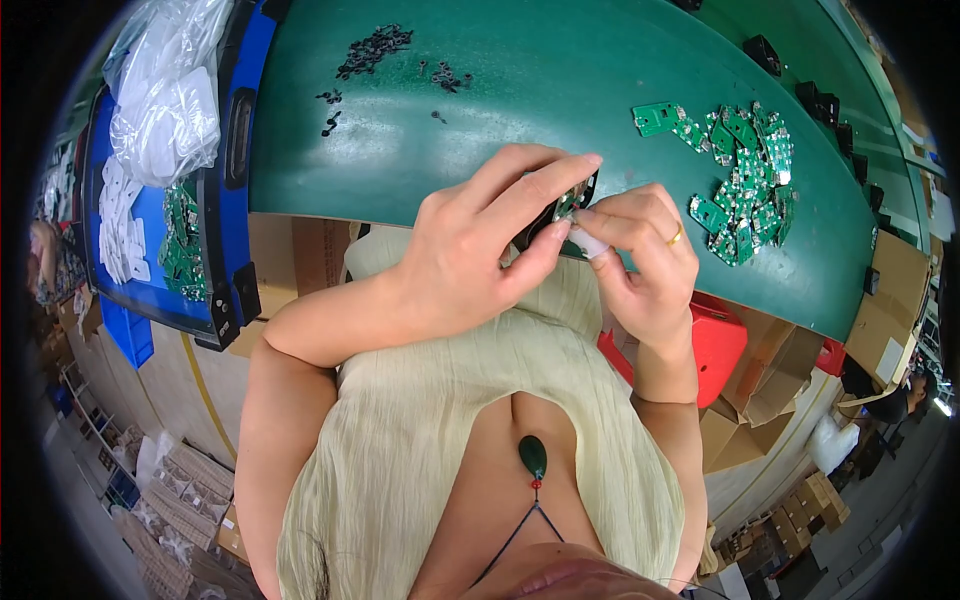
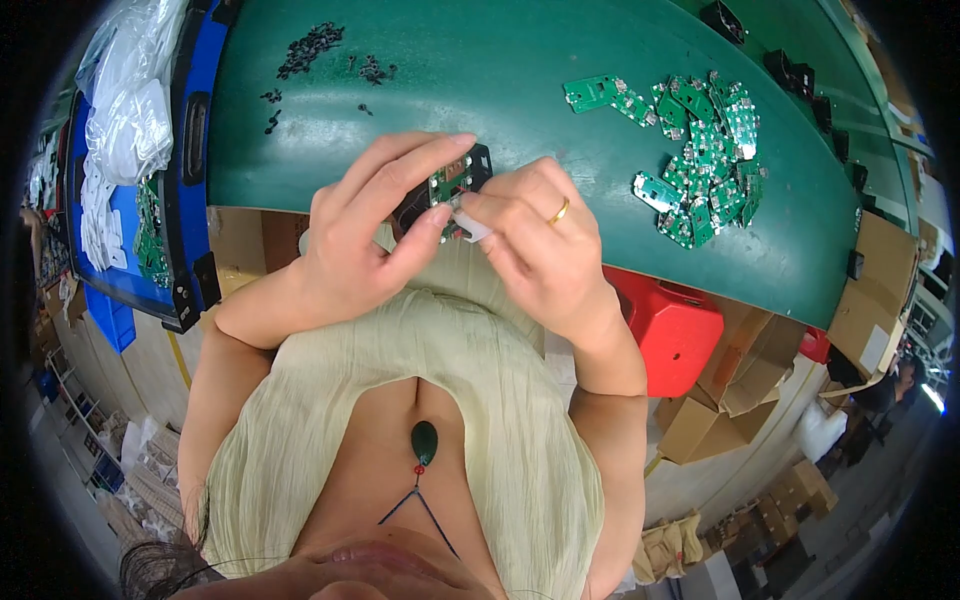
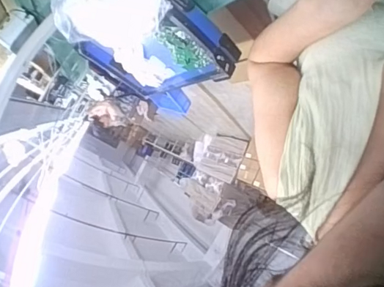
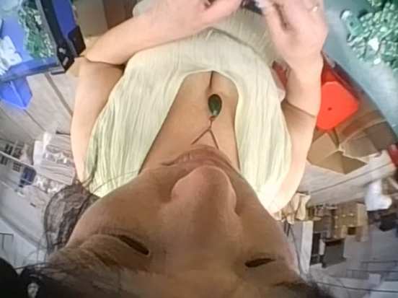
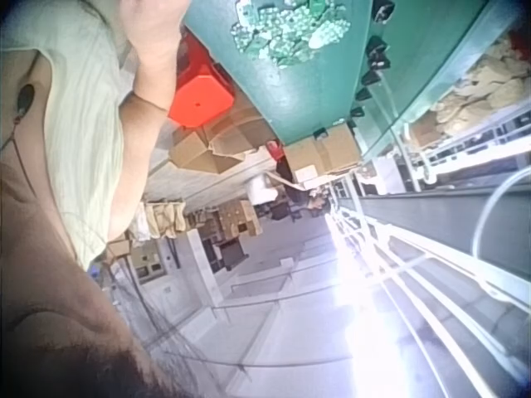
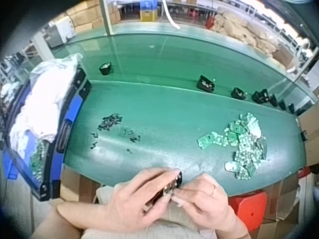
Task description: The person assembles circuit boards into plastic housings by hand.
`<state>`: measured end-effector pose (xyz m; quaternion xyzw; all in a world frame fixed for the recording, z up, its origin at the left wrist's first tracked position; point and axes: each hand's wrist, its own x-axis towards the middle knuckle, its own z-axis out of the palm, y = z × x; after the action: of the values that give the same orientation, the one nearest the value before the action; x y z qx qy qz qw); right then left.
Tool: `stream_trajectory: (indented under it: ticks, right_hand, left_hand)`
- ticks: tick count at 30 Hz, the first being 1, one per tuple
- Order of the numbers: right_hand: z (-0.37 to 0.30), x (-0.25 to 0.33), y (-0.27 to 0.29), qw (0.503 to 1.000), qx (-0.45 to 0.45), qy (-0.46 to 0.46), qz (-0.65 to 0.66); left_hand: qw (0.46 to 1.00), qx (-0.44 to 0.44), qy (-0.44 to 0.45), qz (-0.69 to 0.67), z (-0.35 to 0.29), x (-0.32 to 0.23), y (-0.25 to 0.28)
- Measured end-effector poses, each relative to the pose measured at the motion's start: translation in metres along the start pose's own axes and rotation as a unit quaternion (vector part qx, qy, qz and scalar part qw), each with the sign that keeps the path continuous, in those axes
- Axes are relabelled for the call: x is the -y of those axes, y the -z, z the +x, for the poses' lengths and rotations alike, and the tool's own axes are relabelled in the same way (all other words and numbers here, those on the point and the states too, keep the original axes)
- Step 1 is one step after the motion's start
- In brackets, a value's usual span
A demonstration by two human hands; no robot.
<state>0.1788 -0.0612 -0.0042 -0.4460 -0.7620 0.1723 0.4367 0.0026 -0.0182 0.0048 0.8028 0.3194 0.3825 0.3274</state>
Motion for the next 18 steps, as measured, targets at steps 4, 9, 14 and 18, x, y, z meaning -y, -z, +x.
stream_trajectory:
  ticks: [4, 9, 14, 18]
  right_hand:
    - [-0.003, -0.002, 0.0, 0.99, -0.006, -0.066, 0.123]
    - [-0.004, 0.006, -0.003, 0.95, -0.045, -0.198, 0.236]
    - [-0.002, 0.01, -0.011, 0.956, -0.071, -0.207, 0.194]
    - [0.005, 0.004, -0.019, 0.985, -0.056, -0.151, 0.066]
  left_hand:
    - [1.0, 0.0, -0.014, -0.02, 0.0, 0.0, 0.001]
    - [0.999, 0.019, -0.038, 0.023, 0.0, -0.003, 0.002]
    - [0.995, -0.003, -0.071, 0.069, -0.003, 0.001, -0.002]
    - [0.991, -0.053, -0.086, 0.085, -0.005, 0.016, -0.006]
